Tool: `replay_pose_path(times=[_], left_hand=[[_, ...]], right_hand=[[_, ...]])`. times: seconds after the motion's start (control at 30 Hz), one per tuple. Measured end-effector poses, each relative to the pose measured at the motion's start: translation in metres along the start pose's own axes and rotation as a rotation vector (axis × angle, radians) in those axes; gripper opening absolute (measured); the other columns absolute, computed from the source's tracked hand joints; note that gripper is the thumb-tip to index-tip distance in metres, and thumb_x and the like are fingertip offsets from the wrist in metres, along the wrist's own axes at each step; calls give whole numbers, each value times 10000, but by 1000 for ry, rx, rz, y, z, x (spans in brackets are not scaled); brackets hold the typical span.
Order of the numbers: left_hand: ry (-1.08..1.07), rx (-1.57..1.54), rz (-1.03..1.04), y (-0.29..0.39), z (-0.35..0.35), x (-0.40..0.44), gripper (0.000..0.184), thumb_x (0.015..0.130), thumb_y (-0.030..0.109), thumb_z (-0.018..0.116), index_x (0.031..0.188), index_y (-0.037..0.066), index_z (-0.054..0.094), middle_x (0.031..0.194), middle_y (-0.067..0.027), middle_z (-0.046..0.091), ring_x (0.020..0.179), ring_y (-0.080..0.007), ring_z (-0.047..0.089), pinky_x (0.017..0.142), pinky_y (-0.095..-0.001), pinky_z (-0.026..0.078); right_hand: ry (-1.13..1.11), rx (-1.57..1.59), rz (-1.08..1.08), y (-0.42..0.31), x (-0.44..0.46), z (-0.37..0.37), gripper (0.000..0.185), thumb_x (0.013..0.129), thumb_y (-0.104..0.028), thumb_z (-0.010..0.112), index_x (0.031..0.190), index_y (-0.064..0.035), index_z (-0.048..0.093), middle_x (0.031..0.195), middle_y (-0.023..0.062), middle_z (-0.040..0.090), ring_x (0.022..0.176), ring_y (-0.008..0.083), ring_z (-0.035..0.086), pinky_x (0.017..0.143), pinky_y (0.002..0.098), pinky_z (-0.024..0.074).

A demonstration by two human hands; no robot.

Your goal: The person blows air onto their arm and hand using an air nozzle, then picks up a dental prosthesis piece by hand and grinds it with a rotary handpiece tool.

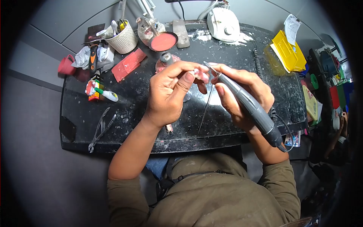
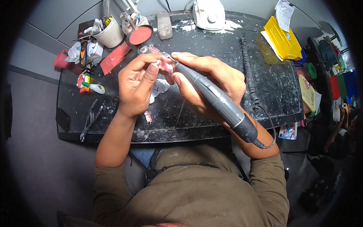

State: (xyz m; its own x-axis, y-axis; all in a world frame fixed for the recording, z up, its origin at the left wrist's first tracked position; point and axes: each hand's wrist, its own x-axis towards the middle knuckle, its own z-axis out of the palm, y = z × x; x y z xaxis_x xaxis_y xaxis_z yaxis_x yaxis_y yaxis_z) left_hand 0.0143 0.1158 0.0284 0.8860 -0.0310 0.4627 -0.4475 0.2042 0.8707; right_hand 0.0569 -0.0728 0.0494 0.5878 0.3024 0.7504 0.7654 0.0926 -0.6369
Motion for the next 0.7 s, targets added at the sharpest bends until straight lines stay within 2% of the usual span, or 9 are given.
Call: replay_pose_path(times=[0.1, 0.17, 0.27, 0.37, 0.5, 0.7], left_hand=[[31, -17, 54, 3, 4, 1, 177, 1036, 101, 550, 1085, -65, 587, 1000, -157, 683, 860, -186, 672, 800, -312, 556], [26, -29, 58, 1, 4, 1, 156, 1029, 93, 562, 1063, -58, 575, 999, -164, 684, 857, -186, 673, 790, -311, 559], [22, -34, 75, 2, 4, 1, 144, 1023, 93, 574, 1028, -51, 564, 984, -166, 687, 838, -184, 675, 766, -310, 565], [19, -20, 69, 3, 3, 0, 156, 1026, 106, 572, 1008, -49, 566, 960, -155, 688, 803, -177, 674, 740, -306, 568], [11, -39, 4, 6, 3, -2, 169, 1029, 118, 568, 990, -46, 578, 934, -135, 685, 752, -167, 666, 704, -291, 563], [6, -63, -8, 7, 2, -3, 172, 1033, 117, 562, 992, -48, 590, 904, -115, 676, 717, -146, 642, 655, -270, 537]], right_hand=[[-39, -84, -73, 0, 3, -1, 301, 817, 45, 769, 1104, 75, 680, 974, 182, 740, 849, 194, 739, 743, 292, 604], [6, 19, -9, -1, -1, 2, 238, 814, 55, 767, 1033, 71, 674, 958, 204, 736, 838, 207, 739, 738, 303, 606], [27, 109, -28, 0, -3, 4, 190, 815, 70, 755, 972, 64, 648, 932, 229, 728, 828, 218, 738, 727, 314, 608], [17, 65, -122, 6, -1, 6, 184, 814, 79, 744, 958, 61, 632, 919, 243, 725, 804, 219, 738, 705, 313, 606], [-7, 147, -51, -1, -1, 7, 199, 808, 73, 747, 972, 61, 634, 924, 241, 727, 783, 220, 737, 690, 313, 602], [-52, 36, -92, 2, -1, 4, 200, 808, 52, 755, 972, 57, 641, 917, 227, 734, 766, 213, 736, 676, 312, 597]])
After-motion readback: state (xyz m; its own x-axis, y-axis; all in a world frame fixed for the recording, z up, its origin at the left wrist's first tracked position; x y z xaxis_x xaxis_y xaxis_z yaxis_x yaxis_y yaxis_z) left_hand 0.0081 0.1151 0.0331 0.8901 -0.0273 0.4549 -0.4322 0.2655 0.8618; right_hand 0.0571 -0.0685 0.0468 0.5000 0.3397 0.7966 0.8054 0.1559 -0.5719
